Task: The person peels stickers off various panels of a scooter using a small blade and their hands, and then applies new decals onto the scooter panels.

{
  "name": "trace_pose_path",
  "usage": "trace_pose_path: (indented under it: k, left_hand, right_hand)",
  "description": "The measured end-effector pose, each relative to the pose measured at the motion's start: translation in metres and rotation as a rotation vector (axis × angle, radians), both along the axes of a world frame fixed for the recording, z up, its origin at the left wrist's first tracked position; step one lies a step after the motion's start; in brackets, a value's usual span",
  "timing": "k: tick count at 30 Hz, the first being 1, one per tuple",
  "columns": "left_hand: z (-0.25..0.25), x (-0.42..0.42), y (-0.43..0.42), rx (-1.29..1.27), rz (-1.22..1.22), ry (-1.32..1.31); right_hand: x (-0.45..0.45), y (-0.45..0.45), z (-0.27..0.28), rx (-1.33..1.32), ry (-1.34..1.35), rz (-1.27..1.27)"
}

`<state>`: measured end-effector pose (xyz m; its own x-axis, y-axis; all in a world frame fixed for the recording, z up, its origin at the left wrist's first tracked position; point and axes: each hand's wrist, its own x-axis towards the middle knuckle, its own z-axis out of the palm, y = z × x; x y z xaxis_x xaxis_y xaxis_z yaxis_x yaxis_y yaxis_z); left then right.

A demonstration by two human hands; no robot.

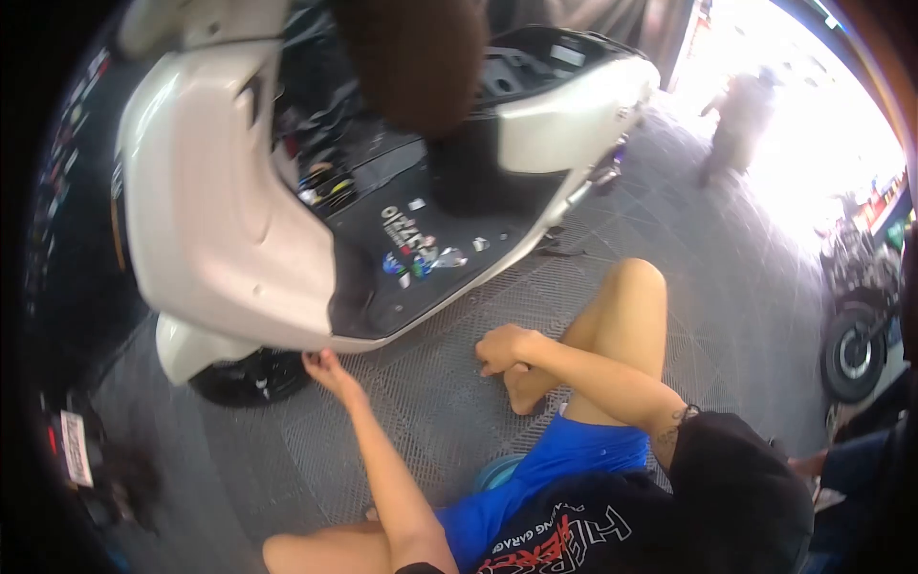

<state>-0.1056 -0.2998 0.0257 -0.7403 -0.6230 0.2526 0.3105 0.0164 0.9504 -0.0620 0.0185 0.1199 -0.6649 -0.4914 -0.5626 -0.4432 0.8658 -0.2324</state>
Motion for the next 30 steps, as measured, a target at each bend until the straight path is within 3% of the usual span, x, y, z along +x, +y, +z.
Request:
trace_pose_path:
  k: [3,13,21,24,26,27,29,30]
  left_hand:
    - [0.017,-0.003,-0.001,-0.002,0.037,-0.067]
    - [-0.016,-0.001,0.004,-0.078,0.025,-0.201]
    - [-0.005,-0.012,-0.002,-0.195,0.112,-0.147]
    - [0.02,0.015,0.038,0.004,0.076,-0.172]
    - [-0.007,0.025,0.069,0.256,0.054,-0.38]
    - [-0.077,0.01,0.07,0.248,0.259,-0.58]
    - [-0.156,0.012,0.112,0.168,-0.005,-0.614]
    - [-0.128,0.029,0.158,0.099,-0.186,-0.539]
  right_hand:
    - [0.002,0.011,0.001,-0.032,0.042,-0.024]
    - [0.007,0.034,-0.003,-0.054,0.026,-0.077]
    - [0.011,0.054,-0.008,-0.053,0.025,-0.116]
    - [0.014,0.059,-0.004,-0.058,0.021,-0.139]
    - [0.014,0.062,-0.003,-0.067,0.043,-0.146]
    - [0.016,0.065,0.004,-0.078,0.047,-0.147]
    - [0.022,0.074,0.032,-0.092,0.056,-0.152]
    - [0.021,0.082,0.042,-0.11,0.078,-0.193]
